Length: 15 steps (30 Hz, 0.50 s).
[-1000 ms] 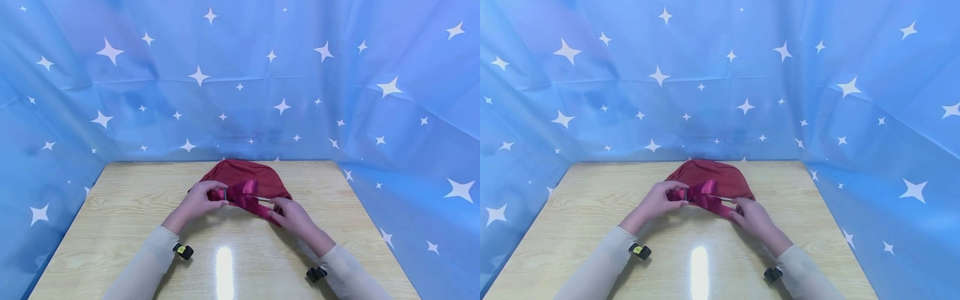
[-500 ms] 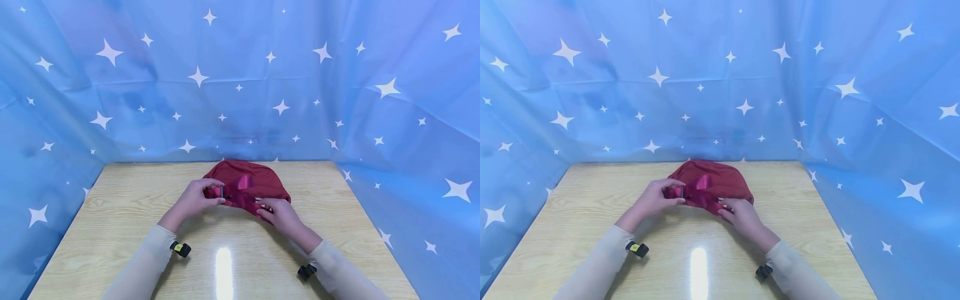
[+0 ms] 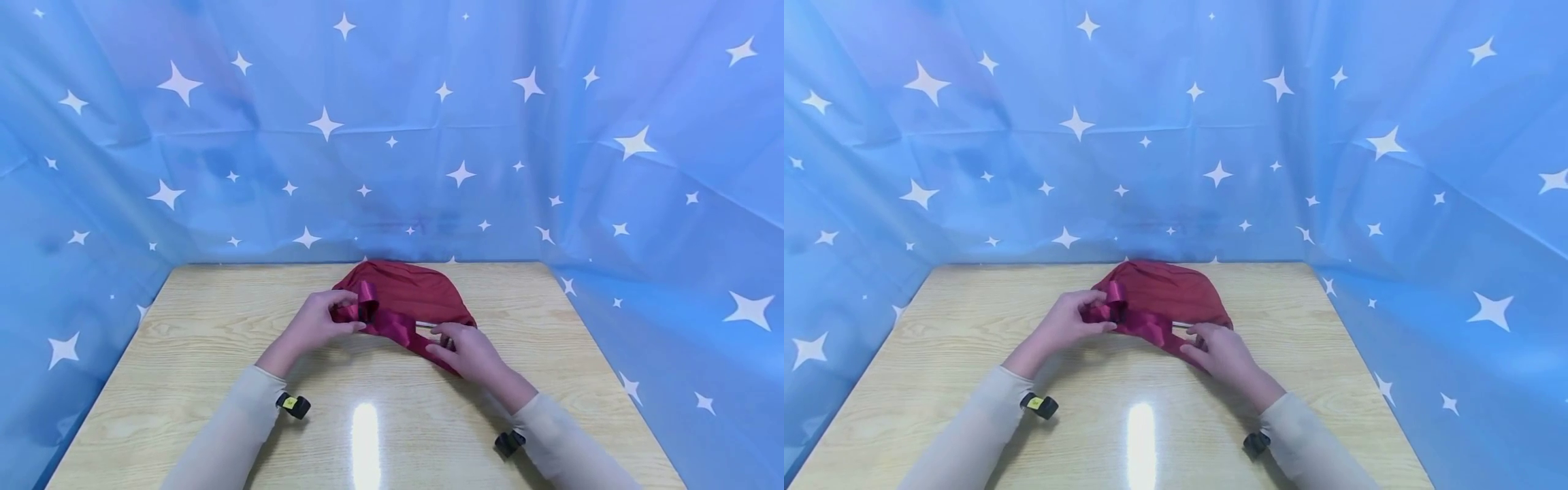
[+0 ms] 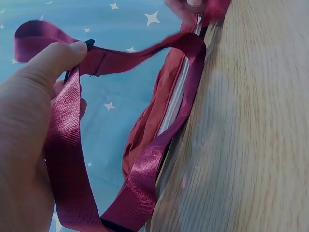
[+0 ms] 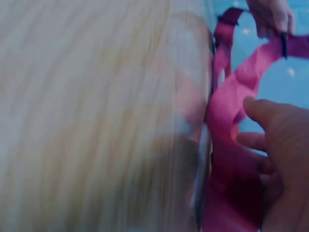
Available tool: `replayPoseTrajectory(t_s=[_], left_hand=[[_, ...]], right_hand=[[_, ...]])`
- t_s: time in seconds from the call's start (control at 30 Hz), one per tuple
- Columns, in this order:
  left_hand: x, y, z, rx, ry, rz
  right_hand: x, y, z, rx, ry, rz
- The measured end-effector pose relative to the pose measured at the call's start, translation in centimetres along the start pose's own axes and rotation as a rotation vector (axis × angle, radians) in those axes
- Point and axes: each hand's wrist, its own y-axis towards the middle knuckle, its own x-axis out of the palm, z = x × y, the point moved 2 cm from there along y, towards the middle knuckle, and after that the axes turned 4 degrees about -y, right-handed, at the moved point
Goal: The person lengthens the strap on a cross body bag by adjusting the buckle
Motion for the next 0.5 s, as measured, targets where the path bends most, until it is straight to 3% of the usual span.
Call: replayPoseTrajectory(t_s=[0.2, 0.5], left_hand=[[0.2, 0.1, 0.0, -0.027, 0.001, -0.011], [0.0, -0.1, -0.2, -0.018, 0.004, -0.002]], right_hand=[[1.5, 1.1, -2.4, 0.011, 0.135, -0.026], [1.4, 1.6, -4.0, -0.061, 0.173, 0.032]])
